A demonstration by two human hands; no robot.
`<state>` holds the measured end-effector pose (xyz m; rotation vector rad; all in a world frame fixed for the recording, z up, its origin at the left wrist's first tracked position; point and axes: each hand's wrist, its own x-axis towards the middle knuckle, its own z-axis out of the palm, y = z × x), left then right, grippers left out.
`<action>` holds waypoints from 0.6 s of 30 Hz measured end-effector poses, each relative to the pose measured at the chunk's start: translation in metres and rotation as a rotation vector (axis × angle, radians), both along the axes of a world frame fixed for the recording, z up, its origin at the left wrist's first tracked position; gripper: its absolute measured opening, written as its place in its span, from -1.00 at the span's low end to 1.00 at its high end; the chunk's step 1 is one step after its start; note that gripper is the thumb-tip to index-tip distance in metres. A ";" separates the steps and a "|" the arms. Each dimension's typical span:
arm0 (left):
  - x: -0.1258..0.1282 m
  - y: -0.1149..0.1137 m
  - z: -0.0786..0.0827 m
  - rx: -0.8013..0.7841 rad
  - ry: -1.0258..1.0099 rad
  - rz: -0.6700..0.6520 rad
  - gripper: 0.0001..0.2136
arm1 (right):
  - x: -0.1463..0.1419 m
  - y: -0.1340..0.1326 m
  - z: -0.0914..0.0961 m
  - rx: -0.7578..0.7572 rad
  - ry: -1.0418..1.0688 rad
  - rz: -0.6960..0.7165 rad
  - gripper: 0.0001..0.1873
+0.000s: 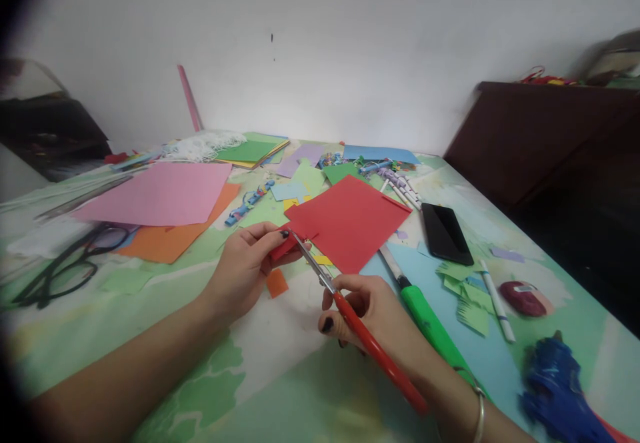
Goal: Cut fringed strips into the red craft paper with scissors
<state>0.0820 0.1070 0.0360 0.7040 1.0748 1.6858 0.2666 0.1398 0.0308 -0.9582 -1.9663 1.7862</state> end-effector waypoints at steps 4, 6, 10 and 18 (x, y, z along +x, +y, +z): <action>-0.001 0.000 0.000 -0.005 0.004 0.000 -0.90 | 0.000 0.000 -0.001 -0.012 0.030 0.004 -0.48; -0.001 0.000 0.000 -0.006 0.005 -0.006 -0.90 | 0.000 0.000 -0.001 -0.010 0.033 -0.001 -0.48; -0.001 0.000 -0.001 -0.013 0.013 -0.001 -0.91 | -0.001 0.001 -0.002 -0.021 0.019 -0.018 -0.46; -0.002 0.000 -0.002 -0.013 0.009 -0.014 -0.90 | -0.001 -0.001 -0.002 -0.019 0.011 -0.016 -0.50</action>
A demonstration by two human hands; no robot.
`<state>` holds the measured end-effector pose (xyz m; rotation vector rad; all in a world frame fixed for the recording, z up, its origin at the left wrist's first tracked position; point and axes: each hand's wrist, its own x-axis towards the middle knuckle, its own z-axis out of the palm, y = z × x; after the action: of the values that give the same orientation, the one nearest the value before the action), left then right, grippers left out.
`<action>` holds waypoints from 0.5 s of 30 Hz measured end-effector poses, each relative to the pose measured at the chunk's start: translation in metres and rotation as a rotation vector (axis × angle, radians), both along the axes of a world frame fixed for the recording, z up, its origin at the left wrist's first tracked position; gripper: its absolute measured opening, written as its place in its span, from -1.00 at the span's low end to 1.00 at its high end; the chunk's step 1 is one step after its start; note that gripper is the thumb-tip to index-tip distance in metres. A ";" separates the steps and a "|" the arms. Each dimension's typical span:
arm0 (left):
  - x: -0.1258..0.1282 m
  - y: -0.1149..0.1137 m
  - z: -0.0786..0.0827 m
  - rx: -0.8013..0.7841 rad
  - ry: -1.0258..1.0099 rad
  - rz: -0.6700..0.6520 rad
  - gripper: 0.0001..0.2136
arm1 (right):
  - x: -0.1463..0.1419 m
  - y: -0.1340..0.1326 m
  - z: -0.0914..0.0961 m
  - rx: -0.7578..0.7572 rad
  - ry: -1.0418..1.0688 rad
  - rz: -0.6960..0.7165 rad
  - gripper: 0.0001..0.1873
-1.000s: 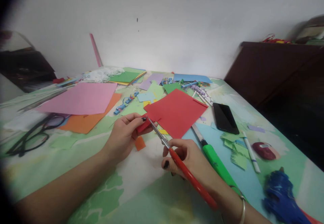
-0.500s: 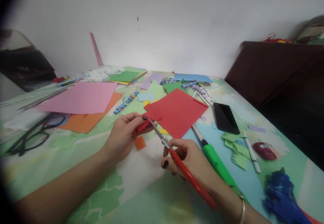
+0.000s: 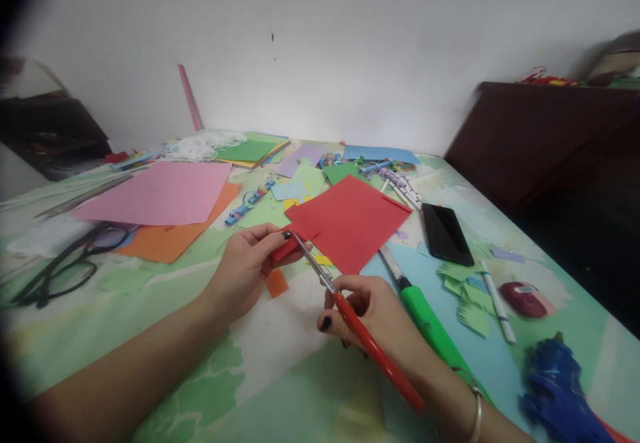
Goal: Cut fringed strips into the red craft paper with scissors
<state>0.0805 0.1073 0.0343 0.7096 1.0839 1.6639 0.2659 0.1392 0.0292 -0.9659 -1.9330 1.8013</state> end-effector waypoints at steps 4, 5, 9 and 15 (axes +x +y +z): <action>0.000 0.000 -0.001 -0.005 -0.001 0.002 -0.90 | 0.000 0.000 0.000 0.005 -0.003 -0.002 -0.51; 0.000 0.000 -0.001 -0.009 -0.002 0.006 -0.90 | 0.000 0.000 0.000 0.005 -0.005 -0.003 -0.51; 0.000 0.001 0.000 -0.012 -0.003 0.014 -0.89 | -0.001 0.001 0.000 0.012 -0.034 -0.011 -0.53; 0.000 0.001 -0.001 -0.010 0.004 0.000 -0.89 | -0.001 0.001 -0.001 0.009 -0.041 -0.016 -0.55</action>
<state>0.0803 0.1078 0.0328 0.7067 1.0940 1.6568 0.2650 0.1406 0.0281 -1.0202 -1.9512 1.7754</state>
